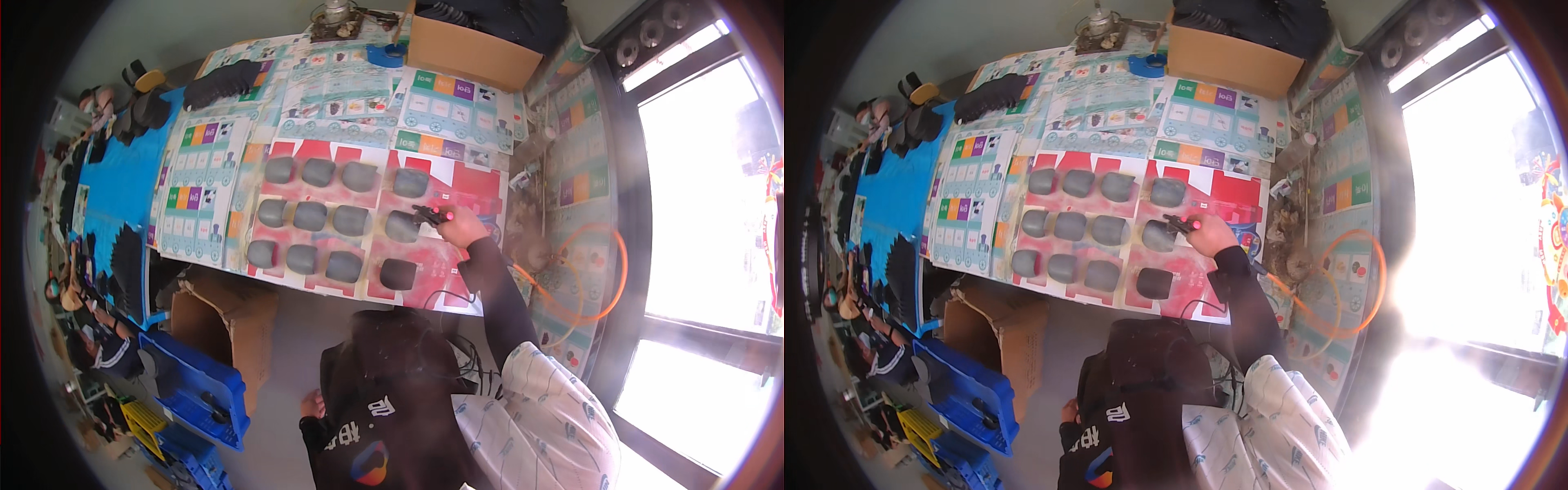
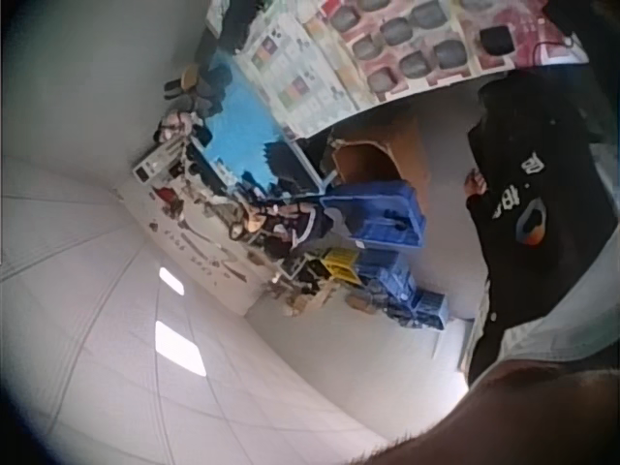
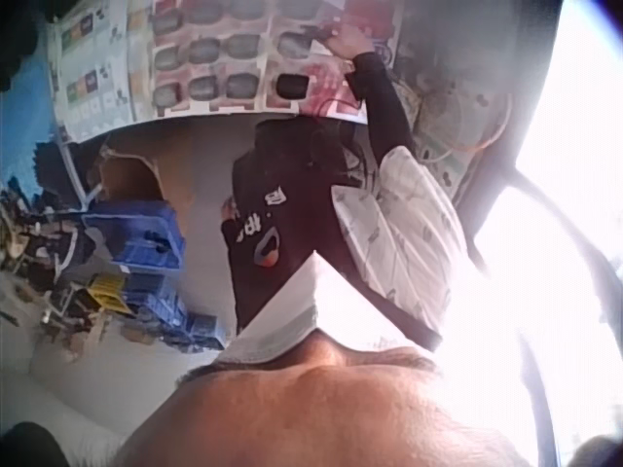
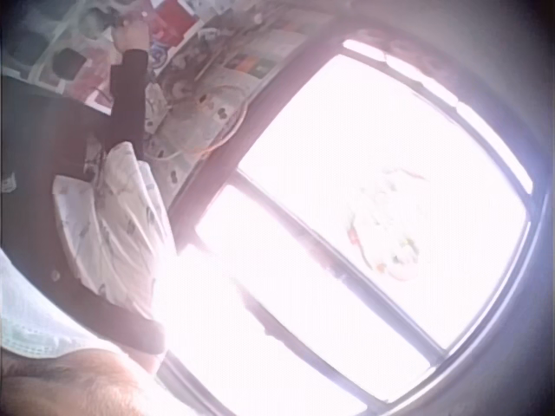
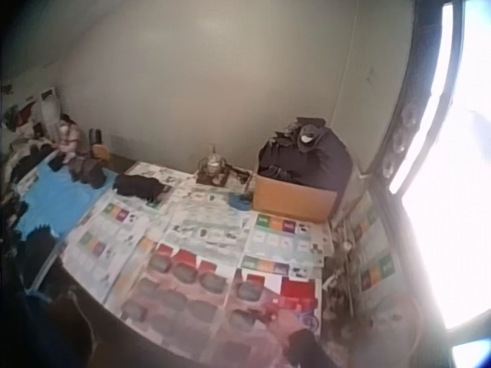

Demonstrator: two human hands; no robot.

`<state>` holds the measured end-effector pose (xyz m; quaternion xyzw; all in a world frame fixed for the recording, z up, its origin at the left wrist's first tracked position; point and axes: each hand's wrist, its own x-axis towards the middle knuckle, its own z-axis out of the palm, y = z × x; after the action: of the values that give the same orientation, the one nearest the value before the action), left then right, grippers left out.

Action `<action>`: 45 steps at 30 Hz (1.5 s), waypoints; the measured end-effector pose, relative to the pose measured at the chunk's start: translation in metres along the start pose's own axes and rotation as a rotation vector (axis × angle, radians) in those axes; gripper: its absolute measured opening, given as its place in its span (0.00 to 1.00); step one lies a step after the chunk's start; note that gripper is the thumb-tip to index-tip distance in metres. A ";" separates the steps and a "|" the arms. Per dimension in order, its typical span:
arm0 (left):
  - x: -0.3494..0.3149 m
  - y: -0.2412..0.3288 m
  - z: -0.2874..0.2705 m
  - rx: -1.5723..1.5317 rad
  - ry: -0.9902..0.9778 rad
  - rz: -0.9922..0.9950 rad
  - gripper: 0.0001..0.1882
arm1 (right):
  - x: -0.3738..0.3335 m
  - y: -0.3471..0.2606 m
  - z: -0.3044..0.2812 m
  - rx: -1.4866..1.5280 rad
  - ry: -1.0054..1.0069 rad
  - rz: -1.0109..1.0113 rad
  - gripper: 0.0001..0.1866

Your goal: The recorder uses a spray gun to apply a substance to footwear components and then inspects them.

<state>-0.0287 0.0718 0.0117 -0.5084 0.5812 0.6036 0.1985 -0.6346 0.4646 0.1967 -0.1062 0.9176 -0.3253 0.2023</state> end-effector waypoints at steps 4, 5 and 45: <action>-0.007 0.017 -0.003 0.131 -0.005 0.043 0.20 | 0.042 0.005 -0.002 0.009 -0.151 -0.010 0.25; -0.009 0.021 -0.005 0.166 -0.002 0.054 0.20 | 0.051 0.004 -0.003 -0.004 -0.203 -0.016 0.25; -0.013 0.093 0.035 -0.128 0.111 -0.257 0.23 | 0.093 0.035 -0.041 0.136 -0.468 0.268 0.14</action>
<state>-0.1135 0.0851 0.0623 -0.6228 0.4816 0.5800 0.2091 -0.7379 0.4836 0.1749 -0.0423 0.8279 -0.3230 0.4566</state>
